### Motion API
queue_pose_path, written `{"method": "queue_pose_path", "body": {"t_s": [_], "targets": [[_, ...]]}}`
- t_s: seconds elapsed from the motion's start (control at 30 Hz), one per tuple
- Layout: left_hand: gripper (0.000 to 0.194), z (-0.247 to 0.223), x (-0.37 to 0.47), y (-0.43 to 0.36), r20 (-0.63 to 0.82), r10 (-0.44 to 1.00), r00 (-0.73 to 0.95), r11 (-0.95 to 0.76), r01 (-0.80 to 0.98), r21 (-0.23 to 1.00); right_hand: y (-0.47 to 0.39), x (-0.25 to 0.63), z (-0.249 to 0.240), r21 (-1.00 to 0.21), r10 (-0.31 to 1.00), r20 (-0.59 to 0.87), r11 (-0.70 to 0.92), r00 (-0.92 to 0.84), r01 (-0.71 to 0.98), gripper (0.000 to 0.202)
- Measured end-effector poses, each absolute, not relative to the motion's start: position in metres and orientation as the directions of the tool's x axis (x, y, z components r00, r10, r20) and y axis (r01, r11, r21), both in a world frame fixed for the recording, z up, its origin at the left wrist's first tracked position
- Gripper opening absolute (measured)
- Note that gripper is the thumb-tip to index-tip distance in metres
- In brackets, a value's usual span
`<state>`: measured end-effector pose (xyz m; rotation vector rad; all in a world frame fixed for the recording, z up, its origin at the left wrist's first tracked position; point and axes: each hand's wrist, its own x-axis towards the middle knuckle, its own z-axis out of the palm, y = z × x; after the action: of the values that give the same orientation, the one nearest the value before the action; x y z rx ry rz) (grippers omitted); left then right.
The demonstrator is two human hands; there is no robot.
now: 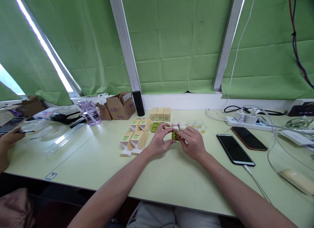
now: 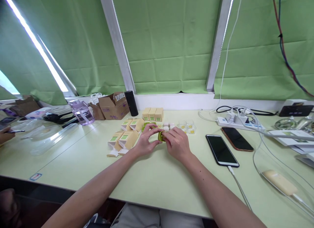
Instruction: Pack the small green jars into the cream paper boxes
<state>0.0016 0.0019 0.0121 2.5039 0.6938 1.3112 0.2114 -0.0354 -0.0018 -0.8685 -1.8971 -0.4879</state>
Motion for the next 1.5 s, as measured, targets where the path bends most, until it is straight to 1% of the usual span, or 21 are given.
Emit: {"method": "queue_pose_path", "body": {"t_s": [0.1, 0.2, 0.3, 0.4, 0.5, 0.57, 0.63, 0.67, 0.8, 0.87, 0.97, 1.1, 1.23, 1.43, 1.5], "targets": [[0.044, 0.011, 0.001, 0.004, 0.718, 0.510, 0.474, -0.860, 0.306, 0.408, -0.037, 0.214, 0.001, -0.043, 0.371, 0.879, 0.689, -0.301, 0.724, 0.023], [0.044, 0.010, -0.001, 0.007, 0.735, 0.531, 0.421, -0.845, 0.333, 0.419, -0.039, 0.215, 0.002, -0.100, 0.398, 0.879, 0.692, -0.263, 0.714, 0.027], [0.044, 0.008, -0.003, 0.010, 0.746, 0.534, 0.397, -0.838, 0.366, 0.405, -0.041, 0.211, 0.001, -0.162, 0.434, 0.874, 0.688, -0.221, 0.707, 0.041], [0.044, 0.007, -0.003, 0.011, 0.758, 0.503, 0.414, -0.854, 0.373, 0.362, -0.041, 0.207, -0.004, -0.183, 0.477, 0.845, 0.683, -0.242, 0.708, 0.057], [0.044, 0.007, 0.000, 0.008, 0.777, 0.468, 0.422, -0.874, 0.351, 0.336, -0.039, 0.203, -0.009, -0.208, 0.501, 0.829, 0.689, -0.249, 0.694, 0.061], [0.049, 0.009, 0.002, 0.005, 0.781, 0.465, 0.417, -0.878, 0.334, 0.344, -0.038, 0.203, -0.011, -0.251, 0.517, 0.823, 0.701, -0.234, 0.668, 0.062], [0.054, 0.012, 0.004, 0.002, 0.773, 0.487, 0.406, -0.869, 0.317, 0.380, -0.037, 0.203, -0.012, -0.314, 0.537, 0.821, 0.708, -0.194, 0.633, 0.064], [0.052, 0.014, 0.004, 0.001, 0.765, 0.508, 0.395, -0.858, 0.309, 0.410, -0.037, 0.203, -0.012, -0.348, 0.546, 0.821, 0.709, -0.166, 0.613, 0.065], [0.019, 0.018, 0.006, 0.000, 0.696, 0.646, 0.314, -0.762, 0.318, 0.564, -0.039, 0.202, -0.010, -0.449, 0.565, 0.823, 0.714, -0.064, 0.538, 0.065], [0.013, 0.017, 0.007, 0.001, 0.643, 0.715, 0.275, -0.698, 0.338, 0.632, -0.040, 0.201, -0.009, -0.469, 0.565, 0.825, 0.716, -0.034, 0.518, 0.062], [0.013, 0.014, 0.009, 0.003, 0.584, 0.769, 0.260, -0.639, 0.328, 0.696, -0.041, 0.199, -0.008, -0.477, 0.564, 0.826, 0.716, -0.019, 0.509, 0.059], [0.012, 0.012, 0.012, 0.002, 0.558, 0.784, 0.272, -0.620, 0.296, 0.727, -0.041, 0.198, -0.007, -0.463, 0.557, 0.829, 0.725, -0.039, 0.510, 0.052], [0.011, 0.014, 0.016, 0.000, 0.538, 0.796, 0.277, -0.604, 0.314, 0.732, -0.040, 0.198, -0.007, -0.417, 0.533, 0.843, 0.730, -0.069, 0.542, 0.043], [0.011, 0.015, 0.018, -0.001, 0.534, 0.800, 0.273, -0.599, 0.310, 0.739, -0.038, 0.199, -0.008, -0.374, 0.504, 0.859, 0.738, -0.090, 0.561, 0.040], [0.012, 0.015, 0.018, -0.001, 0.529, 0.803, 0.275, -0.595, 0.316, 0.739, -0.037, 0.200, -0.009, -0.378, 0.505, 0.859, 0.740, -0.087, 0.556, 0.039]]}}
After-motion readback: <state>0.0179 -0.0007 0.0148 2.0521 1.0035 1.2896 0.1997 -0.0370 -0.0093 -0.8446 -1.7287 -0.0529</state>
